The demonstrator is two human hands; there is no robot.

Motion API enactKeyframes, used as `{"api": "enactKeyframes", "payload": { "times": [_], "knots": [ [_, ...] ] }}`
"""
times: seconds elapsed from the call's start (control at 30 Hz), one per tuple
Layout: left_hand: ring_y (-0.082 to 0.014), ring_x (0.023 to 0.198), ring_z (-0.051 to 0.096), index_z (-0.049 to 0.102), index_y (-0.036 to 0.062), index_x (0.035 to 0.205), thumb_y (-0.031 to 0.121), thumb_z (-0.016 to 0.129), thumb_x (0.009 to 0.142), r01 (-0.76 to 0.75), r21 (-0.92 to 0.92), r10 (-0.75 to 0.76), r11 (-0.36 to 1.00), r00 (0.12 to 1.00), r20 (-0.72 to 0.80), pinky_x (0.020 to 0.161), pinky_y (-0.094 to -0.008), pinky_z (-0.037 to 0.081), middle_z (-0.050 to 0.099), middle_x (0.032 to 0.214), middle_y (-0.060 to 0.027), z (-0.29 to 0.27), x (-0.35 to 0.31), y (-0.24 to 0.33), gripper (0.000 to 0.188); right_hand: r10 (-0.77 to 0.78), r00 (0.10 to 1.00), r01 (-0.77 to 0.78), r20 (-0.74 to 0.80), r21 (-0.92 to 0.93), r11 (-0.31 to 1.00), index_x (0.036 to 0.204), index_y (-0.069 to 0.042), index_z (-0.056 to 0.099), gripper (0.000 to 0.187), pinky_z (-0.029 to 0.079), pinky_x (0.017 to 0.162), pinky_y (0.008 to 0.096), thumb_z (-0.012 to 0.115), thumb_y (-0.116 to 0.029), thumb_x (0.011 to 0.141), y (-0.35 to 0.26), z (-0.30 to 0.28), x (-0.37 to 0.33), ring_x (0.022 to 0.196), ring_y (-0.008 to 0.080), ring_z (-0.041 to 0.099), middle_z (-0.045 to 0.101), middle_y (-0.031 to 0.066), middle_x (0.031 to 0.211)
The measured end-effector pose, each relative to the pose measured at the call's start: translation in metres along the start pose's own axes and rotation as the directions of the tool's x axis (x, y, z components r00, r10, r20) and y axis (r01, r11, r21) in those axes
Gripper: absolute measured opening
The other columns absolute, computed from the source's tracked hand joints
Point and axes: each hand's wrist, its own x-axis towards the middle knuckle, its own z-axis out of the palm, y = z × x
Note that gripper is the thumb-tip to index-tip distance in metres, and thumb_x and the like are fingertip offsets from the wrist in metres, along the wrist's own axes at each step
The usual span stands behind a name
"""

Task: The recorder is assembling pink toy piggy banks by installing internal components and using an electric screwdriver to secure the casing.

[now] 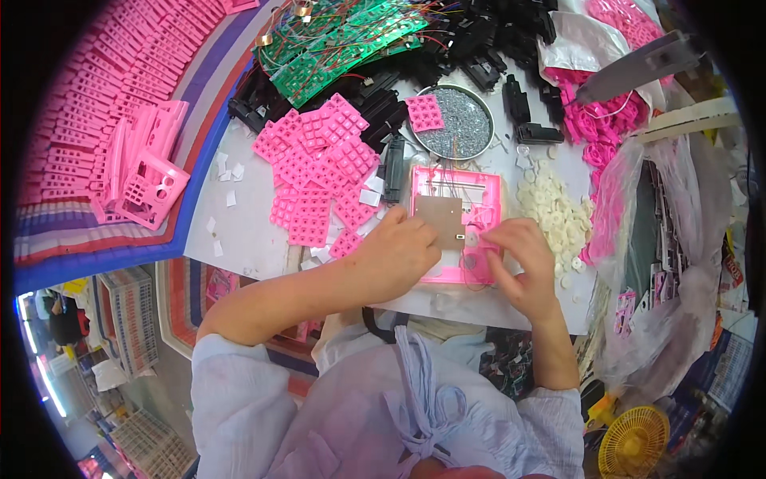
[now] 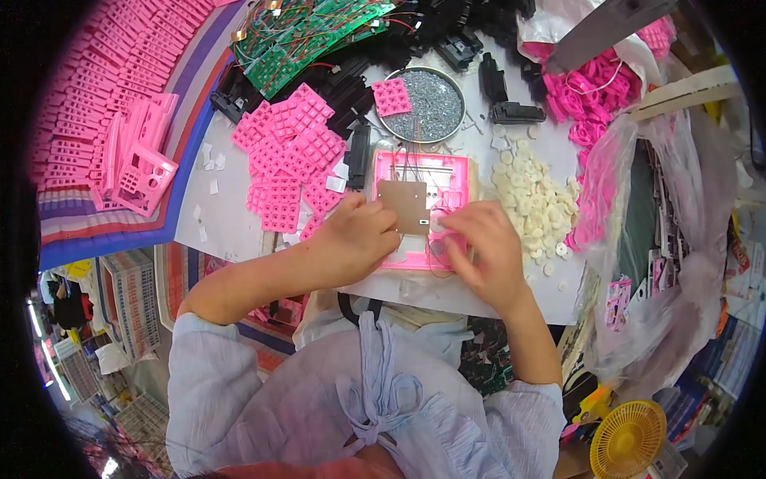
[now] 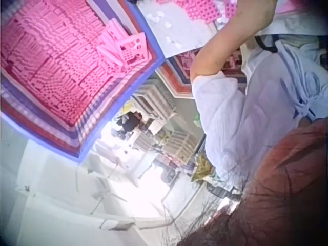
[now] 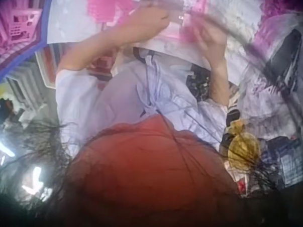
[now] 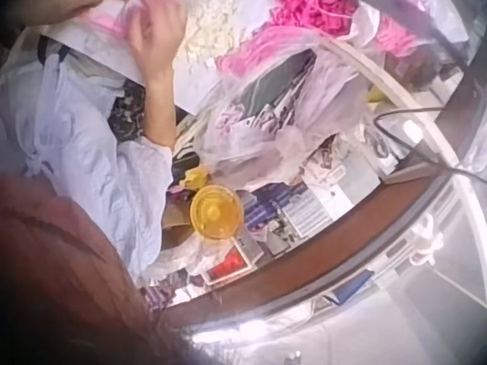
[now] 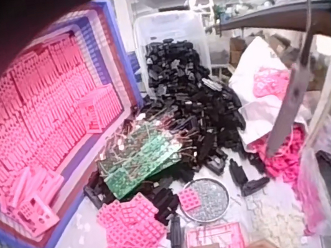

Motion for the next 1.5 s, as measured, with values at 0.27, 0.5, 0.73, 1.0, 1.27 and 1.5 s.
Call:
{"api": "enactKeyframes", "payload": {
  "times": [0.27, 0.5, 0.73, 1.0, 1.27, 1.5],
  "knots": [
    [-0.025, 0.089, 0.056, 0.061, 0.0126, 0.086, 0.014, 0.07, 0.077, 0.106, -0.196, -0.105, 0.975, 0.994, 0.011, 0.08, -0.0419, 0.039, 0.052, 0.087, -0.0052, -0.007, 0.001, 0.003, 0.013, -0.136, 0.963, 0.154, 0.233, -0.06, 0.986, 0.095, -0.007, 0.068, 0.027, 0.05, 0.083, 0.04, 0.076, -0.003, 0.069, -0.002, 0.016, 0.002, 0.095, 0.0304, 0.059, 0.065, 0.0057, 0.098],
    [-0.0274, 0.077, 0.066, 0.064, 0.0051, 0.099, 0.012, 0.069, 0.086, 0.46, -0.476, -0.427, 0.749, 0.886, 0.183, 0.067, -0.0375, 0.05, 0.066, 0.09, -0.009, -0.013, -0.001, 0.011, 0.016, -0.173, 0.965, 0.193, 0.195, -0.092, 0.977, 0.087, -0.009, 0.063, 0.02, 0.044, 0.08, 0.0424, 0.076, -0.01, 0.071, -0.001, 0.035, 0.007, 0.092, 0.0282, 0.055, 0.06, 0.0046, 0.093],
    [-0.0149, 0.08, 0.069, 0.058, 0.0022, 0.12, 0.008, 0.072, 0.085, 0.443, -0.836, -0.519, 0.325, 0.822, 0.234, 0.068, -0.0284, 0.054, 0.071, 0.102, -0.0121, -0.003, -0.016, 0.016, 0.038, -0.148, 0.983, 0.16, 0.109, -0.118, 0.98, 0.084, -0.009, 0.061, 0.021, 0.044, 0.076, 0.0416, 0.078, -0.014, 0.072, -0.003, 0.053, 0.011, 0.089, 0.0278, 0.055, 0.059, 0.0049, 0.091],
    [-0.0239, 0.07, 0.068, 0.054, 0.0028, 0.121, 0.006, 0.071, 0.084, 0.523, -0.713, -0.613, 0.467, 0.772, 0.165, 0.064, -0.0343, 0.054, 0.067, 0.104, -0.0128, -0.012, -0.008, 0.028, 0.042, -0.213, 0.963, 0.227, 0.164, -0.076, 0.971, 0.09, -0.01, 0.066, 0.022, 0.046, 0.08, 0.041, 0.077, -0.012, 0.072, 0.013, 0.052, 0.02, 0.095, 0.0302, 0.055, 0.062, 0.0043, 0.1],
    [-0.0146, 0.063, 0.06, 0.066, 0.0017, 0.106, 0.007, 0.069, 0.087, 0.507, -0.615, -0.65, 0.604, 0.759, -0.013, 0.058, -0.0287, 0.048, 0.066, 0.086, -0.0075, -0.018, -0.027, 0.017, 0.02, -0.33, 0.857, 0.344, 0.396, 0.037, 0.938, 0.097, -0.013, 0.069, 0.023, 0.047, 0.088, 0.0453, 0.075, -0.011, 0.075, 0.006, 0.043, 0.025, 0.105, 0.0307, 0.053, 0.063, 0.0022, 0.105],
    [-0.0067, 0.063, 0.062, 0.069, -0.0032, 0.101, 0.013, 0.065, 0.095, 0.613, -0.721, -0.618, 0.323, 0.713, 0.33, 0.057, -0.0244, 0.046, 0.068, 0.073, -0.0035, -0.024, -0.019, 0.007, 0.018, 0.068, 0.882, -0.145, 0.466, 0.131, 0.981, 0.096, -0.006, 0.062, 0.024, 0.048, 0.08, 0.041, 0.076, -0.009, 0.076, -0.003, 0.048, 0.04, 0.093, 0.0275, 0.061, 0.065, 0.0079, 0.087]
  ]
}}
